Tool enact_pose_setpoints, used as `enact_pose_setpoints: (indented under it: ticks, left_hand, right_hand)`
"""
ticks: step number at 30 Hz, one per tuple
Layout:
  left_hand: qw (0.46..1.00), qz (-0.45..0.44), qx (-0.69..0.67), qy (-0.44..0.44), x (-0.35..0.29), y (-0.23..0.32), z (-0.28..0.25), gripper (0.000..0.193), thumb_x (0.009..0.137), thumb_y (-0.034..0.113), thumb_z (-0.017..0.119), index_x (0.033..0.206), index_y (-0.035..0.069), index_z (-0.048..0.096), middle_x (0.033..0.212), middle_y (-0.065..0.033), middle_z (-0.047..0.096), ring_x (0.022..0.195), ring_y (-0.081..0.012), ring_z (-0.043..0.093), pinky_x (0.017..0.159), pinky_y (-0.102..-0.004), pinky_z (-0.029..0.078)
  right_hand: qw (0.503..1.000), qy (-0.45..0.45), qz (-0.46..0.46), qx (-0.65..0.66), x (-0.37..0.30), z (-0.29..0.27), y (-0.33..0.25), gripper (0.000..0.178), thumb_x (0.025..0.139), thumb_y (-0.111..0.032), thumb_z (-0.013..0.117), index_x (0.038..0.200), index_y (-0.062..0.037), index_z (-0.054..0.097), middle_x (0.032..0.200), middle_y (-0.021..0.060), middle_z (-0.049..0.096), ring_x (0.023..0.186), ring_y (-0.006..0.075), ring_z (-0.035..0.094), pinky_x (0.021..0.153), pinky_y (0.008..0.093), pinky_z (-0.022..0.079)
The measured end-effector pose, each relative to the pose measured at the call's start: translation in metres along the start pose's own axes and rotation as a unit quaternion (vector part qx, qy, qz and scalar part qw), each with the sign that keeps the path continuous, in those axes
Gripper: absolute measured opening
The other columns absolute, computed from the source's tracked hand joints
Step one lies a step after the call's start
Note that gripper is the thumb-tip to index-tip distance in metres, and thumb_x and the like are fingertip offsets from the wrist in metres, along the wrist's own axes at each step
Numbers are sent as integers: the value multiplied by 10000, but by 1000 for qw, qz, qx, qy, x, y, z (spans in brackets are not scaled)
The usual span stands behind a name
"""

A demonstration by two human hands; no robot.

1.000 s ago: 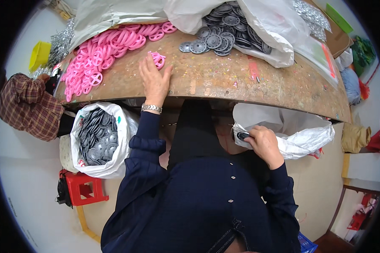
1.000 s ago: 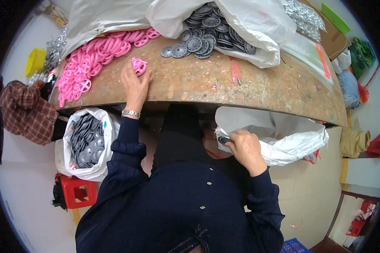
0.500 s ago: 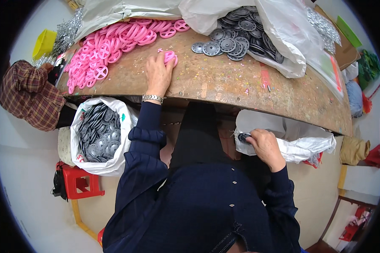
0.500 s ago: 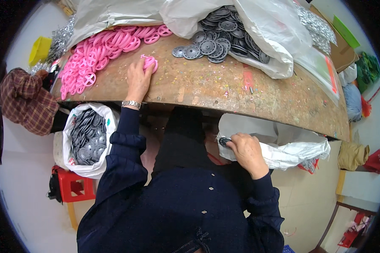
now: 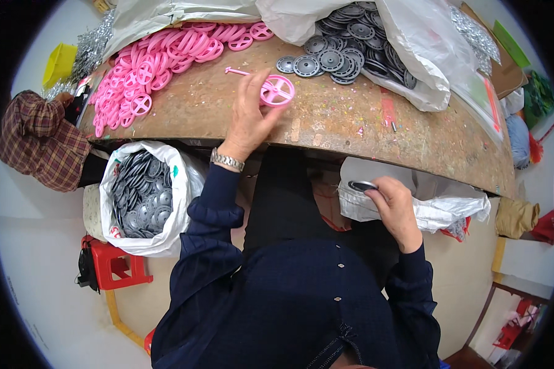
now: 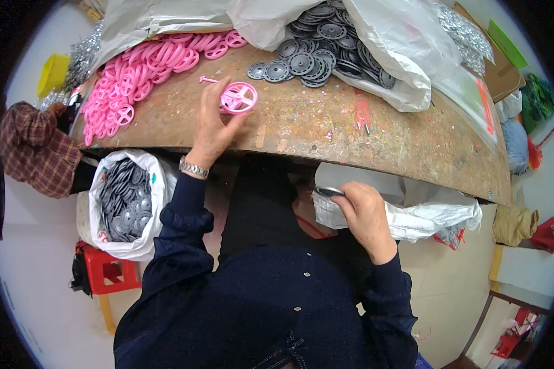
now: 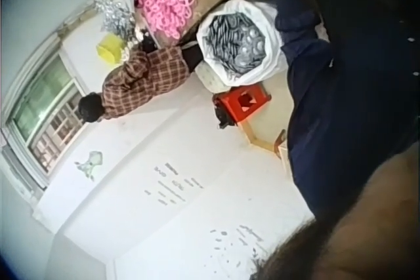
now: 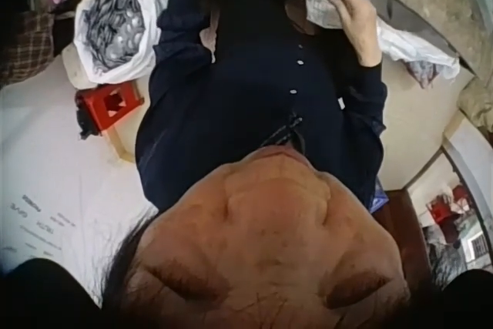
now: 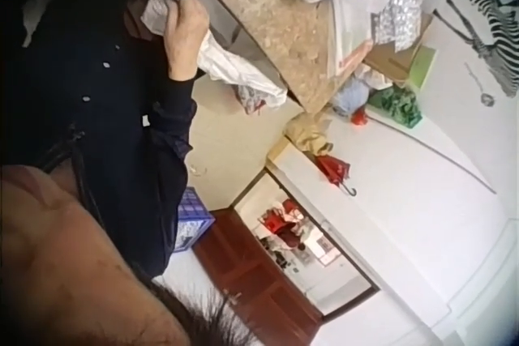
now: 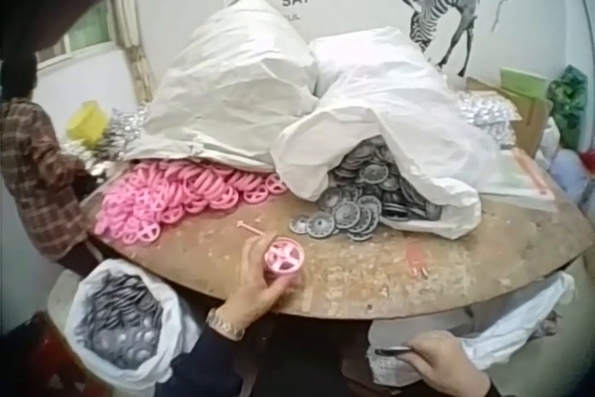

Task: Assembling circular plastic toy components by fitting two halves together.

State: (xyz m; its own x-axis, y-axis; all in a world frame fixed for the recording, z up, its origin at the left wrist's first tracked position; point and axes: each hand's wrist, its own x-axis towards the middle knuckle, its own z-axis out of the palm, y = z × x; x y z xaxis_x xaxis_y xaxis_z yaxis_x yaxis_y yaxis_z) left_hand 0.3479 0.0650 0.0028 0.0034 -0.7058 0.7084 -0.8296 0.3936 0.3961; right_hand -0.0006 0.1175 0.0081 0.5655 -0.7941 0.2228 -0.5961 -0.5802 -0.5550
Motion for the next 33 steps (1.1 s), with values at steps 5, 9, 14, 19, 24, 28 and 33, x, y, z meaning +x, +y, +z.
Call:
enact_pose_setpoints:
  ticks: [5, 9, 14, 19, 24, 28, 33]
  left_hand:
    - [994, 36, -95, -32, -5, 49, -5, 779, 732, 111, 810, 1408, 47, 429, 1293, -193, 503, 1201, -370, 512, 1009, -444, 439]
    - [982, 40, -169, -70, -18, 67, -10, 752, 716, 95, 818, 1379, 36, 467, 1287, -173, 529, 1210, -351, 514, 1018, -416, 429]
    - [863, -169, -431, -201, -26, 81, -18, 502, 934, 204, 658, 1353, -7, 479, 1247, -150, 569, 1148, -269, 574, 991, -364, 465]
    - [577, -349, -713, -193, -35, 98, -8, 485, 1048, 356, 459, 1370, -7, 447, 1195, -152, 617, 960, -240, 683, 834, -372, 591]
    - [617, -351, -677, -196, -34, 110, 0, 433, 1056, 297, 454, 1369, -2, 450, 1165, -130, 615, 939, -201, 674, 820, -340, 590]
    - [625, -339, -671, -212, -35, 115, 3, 373, 1053, 204, 469, 1367, 4, 456, 1140, -105, 608, 906, -153, 664, 784, -291, 588]
    - [710, -288, -596, -242, -37, 114, 4, 419, 1034, 156, 483, 1415, 12, 387, 1214, -139, 594, 962, -210, 676, 827, -326, 588]
  right_hand:
    - [940, 80, 140, 301, 18, -10, -24, 141, 900, -60, 631, 1017, 17, 643, 914, 72, 669, 840, 138, 605, 784, 264, 464]
    - [823, 94, 156, 538, 40, -6, -33, 232, 961, -109, 585, 1162, -1, 624, 1060, 47, 672, 965, 115, 604, 848, 285, 482]
    - [842, 77, 107, 524, 53, 1, -40, 228, 954, -104, 609, 1164, -15, 631, 1071, 58, 679, 947, 118, 615, 835, 284, 490]
    - [944, 158, 59, 285, 65, 14, -56, 172, 888, -43, 666, 1053, -1, 640, 925, 74, 694, 808, 147, 654, 732, 275, 505]
    - [936, 197, 58, 285, 63, 21, -50, 236, 874, -58, 677, 1096, 9, 636, 919, 111, 683, 789, 192, 662, 713, 299, 516]
    - [959, 175, 38, 218, 59, 14, -49, 260, 873, -89, 684, 1109, 8, 638, 931, 100, 677, 760, 178, 639, 699, 284, 505]
    - [916, 125, 104, 367, 56, 14, -47, 271, 871, -116, 692, 1112, -1, 646, 948, 55, 680, 760, 117, 608, 694, 265, 491]
